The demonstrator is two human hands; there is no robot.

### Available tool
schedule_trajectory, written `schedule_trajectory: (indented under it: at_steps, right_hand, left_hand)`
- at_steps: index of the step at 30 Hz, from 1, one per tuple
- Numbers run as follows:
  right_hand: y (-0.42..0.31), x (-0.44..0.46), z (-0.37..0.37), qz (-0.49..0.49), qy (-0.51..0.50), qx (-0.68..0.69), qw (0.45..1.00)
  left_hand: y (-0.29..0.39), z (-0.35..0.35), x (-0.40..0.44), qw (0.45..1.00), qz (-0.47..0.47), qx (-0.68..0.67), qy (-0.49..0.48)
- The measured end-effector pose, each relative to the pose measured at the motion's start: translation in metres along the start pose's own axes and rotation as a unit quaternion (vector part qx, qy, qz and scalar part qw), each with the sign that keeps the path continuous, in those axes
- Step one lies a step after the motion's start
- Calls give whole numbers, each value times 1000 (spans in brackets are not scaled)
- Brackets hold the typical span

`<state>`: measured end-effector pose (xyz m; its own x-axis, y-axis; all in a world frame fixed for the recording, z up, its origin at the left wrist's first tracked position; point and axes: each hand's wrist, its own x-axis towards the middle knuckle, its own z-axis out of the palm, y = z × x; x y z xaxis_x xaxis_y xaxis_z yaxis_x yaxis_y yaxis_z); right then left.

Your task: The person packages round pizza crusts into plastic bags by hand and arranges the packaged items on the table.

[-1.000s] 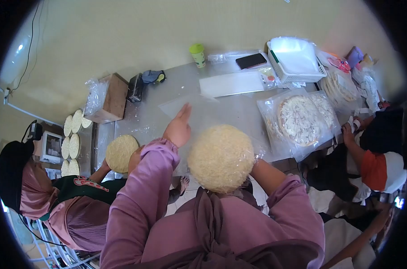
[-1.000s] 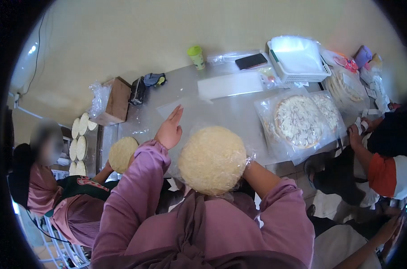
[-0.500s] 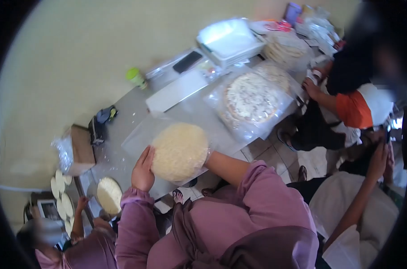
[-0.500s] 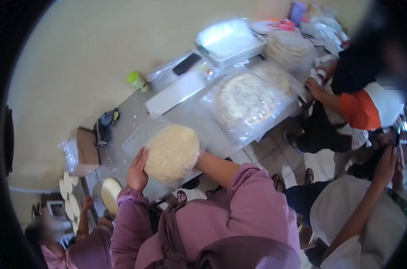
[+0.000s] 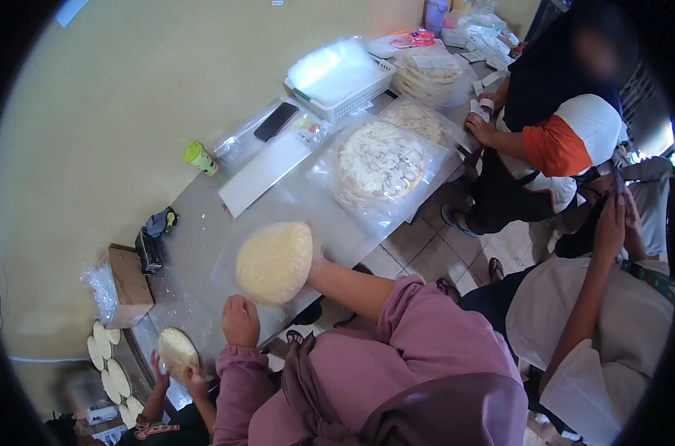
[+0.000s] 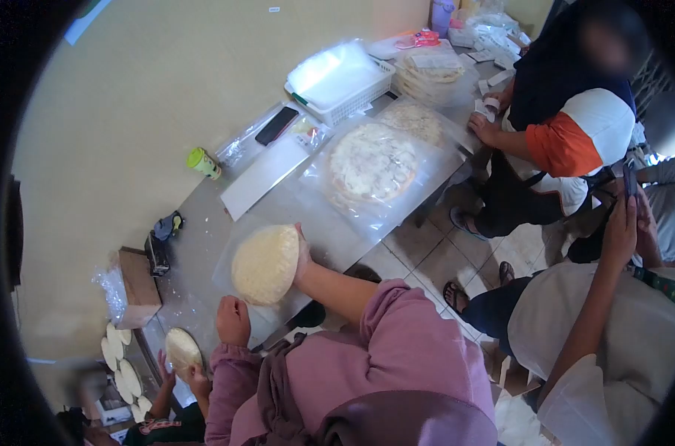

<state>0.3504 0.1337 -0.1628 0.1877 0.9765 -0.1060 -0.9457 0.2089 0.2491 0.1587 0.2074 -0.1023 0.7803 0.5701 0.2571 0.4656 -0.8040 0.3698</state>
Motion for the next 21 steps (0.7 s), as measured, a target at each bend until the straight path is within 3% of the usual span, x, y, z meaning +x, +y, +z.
schedule_trajectory:
  at_steps: [9,11,15,17,19,21]
  right_hand:
    - [18,14,8,-153,101,-25,983]
    - [21,13,4,-95,108,-45,989]
    - [13,17,-23,-91,136,-154,974]
    - [12,16,-34,-46,48,-168,983]
    - [24,9,-27,-93,72,-216,969]
    - [30,1,-25,-136,97,-263,950]
  left_hand:
    - [42,14,-17,981,-31,-172,-80]
    - [37,18,-19,980,-26,-179,-85]
    - [26,20,-19,974,-58,-204,-83]
    - [17,25,-21,969,-79,-217,-91]
    - [1,37,-21,956,-127,-257,-65]
    - [-2,34,-20,957,-111,-256,-77]
